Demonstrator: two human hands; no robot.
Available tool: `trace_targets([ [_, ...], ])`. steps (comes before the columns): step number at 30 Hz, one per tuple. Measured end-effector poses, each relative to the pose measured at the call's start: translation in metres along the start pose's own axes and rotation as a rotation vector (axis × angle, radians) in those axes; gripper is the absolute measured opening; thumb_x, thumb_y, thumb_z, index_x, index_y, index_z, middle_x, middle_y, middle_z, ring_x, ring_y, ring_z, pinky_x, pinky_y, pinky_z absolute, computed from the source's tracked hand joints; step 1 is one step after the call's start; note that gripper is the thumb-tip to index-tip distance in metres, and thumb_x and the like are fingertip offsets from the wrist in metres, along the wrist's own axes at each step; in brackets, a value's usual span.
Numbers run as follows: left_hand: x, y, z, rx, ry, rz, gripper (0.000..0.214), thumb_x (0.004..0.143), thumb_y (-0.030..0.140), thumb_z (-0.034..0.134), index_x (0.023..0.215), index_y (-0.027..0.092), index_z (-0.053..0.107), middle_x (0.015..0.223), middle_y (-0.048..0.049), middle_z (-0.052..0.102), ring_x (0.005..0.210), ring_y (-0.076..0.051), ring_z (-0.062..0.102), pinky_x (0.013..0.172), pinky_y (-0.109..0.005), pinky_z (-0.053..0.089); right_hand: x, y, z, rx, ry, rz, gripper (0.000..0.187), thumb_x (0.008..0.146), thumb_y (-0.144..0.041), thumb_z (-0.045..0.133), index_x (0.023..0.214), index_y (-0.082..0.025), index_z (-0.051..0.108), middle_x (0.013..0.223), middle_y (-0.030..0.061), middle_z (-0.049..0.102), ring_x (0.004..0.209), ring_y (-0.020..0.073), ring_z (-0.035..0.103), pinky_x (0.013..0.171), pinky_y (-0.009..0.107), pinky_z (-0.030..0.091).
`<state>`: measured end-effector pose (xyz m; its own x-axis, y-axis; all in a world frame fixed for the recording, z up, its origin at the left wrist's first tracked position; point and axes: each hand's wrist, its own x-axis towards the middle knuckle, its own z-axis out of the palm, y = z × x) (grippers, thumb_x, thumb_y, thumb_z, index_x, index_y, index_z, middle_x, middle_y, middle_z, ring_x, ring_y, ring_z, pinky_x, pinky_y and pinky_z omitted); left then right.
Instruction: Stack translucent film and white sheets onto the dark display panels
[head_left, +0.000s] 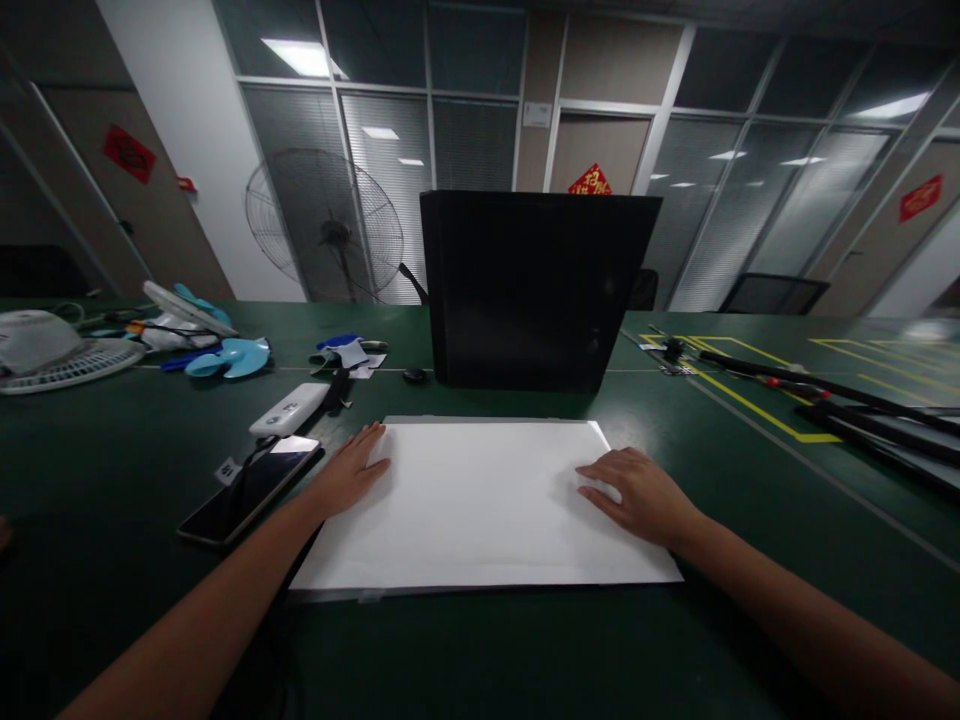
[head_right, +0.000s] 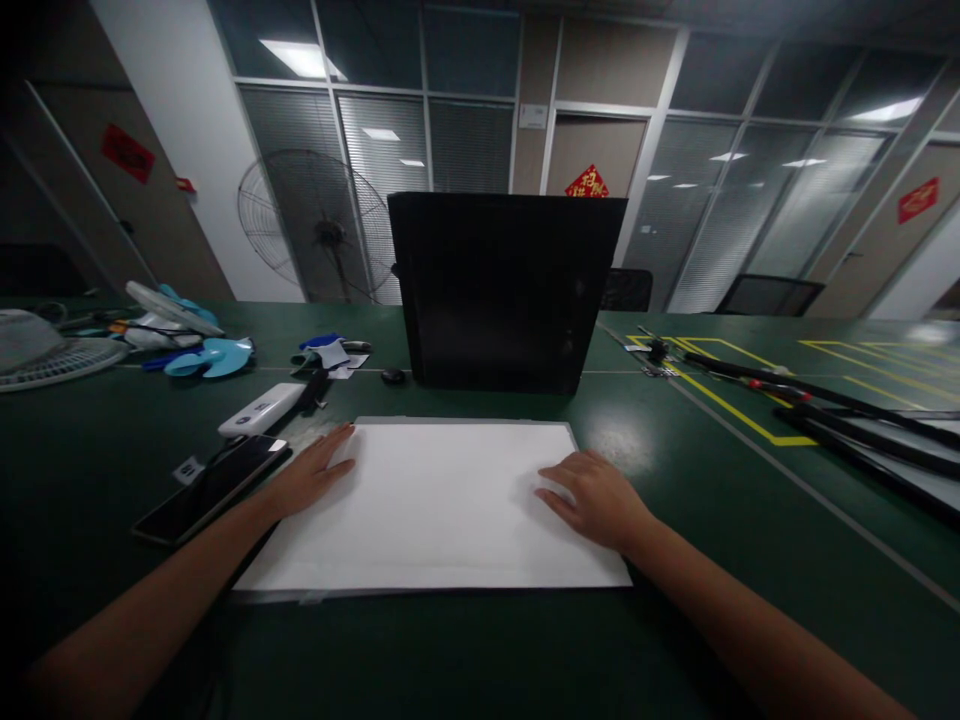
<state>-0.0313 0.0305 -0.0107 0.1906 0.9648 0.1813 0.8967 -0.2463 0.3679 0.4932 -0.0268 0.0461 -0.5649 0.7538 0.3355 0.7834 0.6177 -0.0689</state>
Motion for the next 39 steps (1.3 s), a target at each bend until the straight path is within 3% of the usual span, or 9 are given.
trace_targets([
  [4,0.000,-0.007,0.001,0.002,-0.008,0.019,0.077,0.093,0.042,0.046,0.162,0.008,0.038,0.172,-0.0181,0.032,0.161,-0.031,0.026,0.131,-0.053,0.019,-0.001,-0.004,-0.005,0.114,-0.044,-0.120,0.046,0.103,-0.049,0.059,0.141,-0.026,0.067,0.137,0.0112,0.070,0.127,0.0318,0.065,0.109,0.059,0.050],
  [7,-0.002,-0.007,-0.001,-0.004,-0.012,0.036,0.075,0.092,0.035,0.046,0.162,0.010,0.040,0.173,-0.0163,0.030,0.162,-0.030,0.025,0.131,-0.052,0.020,-0.001,-0.008,-0.011,0.224,-0.185,-0.260,0.067,0.098,-0.053,0.066,0.159,-0.033,0.048,0.162,0.0095,0.049,0.149,0.0344,0.045,0.121,0.063,0.038],
  [10,-0.004,-0.004,-0.004,0.009,-0.020,0.044,0.071,0.093,0.036,0.046,0.160,0.012,0.046,0.173,-0.0150,0.030,0.161,-0.032,0.025,0.130,-0.053,0.023,-0.002,-0.014,-0.013,0.292,-0.301,-0.341,0.086,0.093,-0.059,0.072,0.166,-0.036,0.034,0.173,0.0076,0.029,0.158,0.0367,0.028,0.127,0.065,0.026],
  [13,-0.003,0.000,-0.006,0.024,-0.027,0.033,0.069,0.096,0.043,0.044,0.157,0.010,0.050,0.172,-0.0171,0.030,0.161,-0.034,0.027,0.130,-0.055,0.023,-0.003,-0.020,-0.012,0.337,-0.370,-0.380,0.100,0.086,-0.064,0.077,0.168,-0.036,0.028,0.175,0.0088,0.021,0.160,0.0380,0.021,0.129,0.065,0.018],
  [19,-0.002,0.009,-0.008,-0.016,0.042,0.010,0.071,0.097,0.064,0.043,0.145,0.016,0.064,0.167,-0.0149,0.044,0.154,-0.035,0.042,0.128,-0.053,0.030,-0.002,-0.025,-0.008,0.377,-0.362,-0.419,0.093,0.085,-0.062,0.079,0.164,-0.032,0.040,0.170,0.0116,0.034,0.156,0.0379,0.033,0.126,0.064,0.027],
  [25,-0.002,0.016,-0.010,-0.038,0.085,-0.003,0.076,0.091,0.071,0.048,0.136,0.014,0.070,0.161,-0.0185,0.051,0.149,-0.037,0.049,0.127,-0.052,0.033,-0.001,-0.027,-0.014,0.345,-0.334,-0.426,0.087,0.084,-0.060,0.080,0.160,-0.030,0.048,0.165,0.0128,0.044,0.150,0.0377,0.043,0.120,0.063,0.037],
  [32,-0.002,0.023,-0.014,-0.059,0.104,-0.069,0.063,0.089,0.064,0.053,0.126,0.018,0.076,0.155,-0.0123,0.059,0.145,-0.033,0.054,0.125,-0.048,0.037,-0.001,-0.027,-0.018,0.355,-0.276,-0.451,0.085,0.082,-0.058,0.081,0.157,-0.029,0.052,0.161,0.0133,0.050,0.146,0.0372,0.048,0.117,0.062,0.041],
  [39,-0.004,0.035,-0.020,0.092,0.082,-0.097,0.054,0.093,0.051,0.047,0.125,0.018,0.077,0.153,-0.0101,0.061,0.137,-0.031,0.063,0.122,-0.042,0.041,-0.001,-0.028,-0.018,0.317,-0.305,-0.445,0.090,0.082,-0.061,0.080,0.159,-0.029,0.048,0.164,0.0139,0.045,0.148,0.0386,0.046,0.118,0.065,0.038],
])
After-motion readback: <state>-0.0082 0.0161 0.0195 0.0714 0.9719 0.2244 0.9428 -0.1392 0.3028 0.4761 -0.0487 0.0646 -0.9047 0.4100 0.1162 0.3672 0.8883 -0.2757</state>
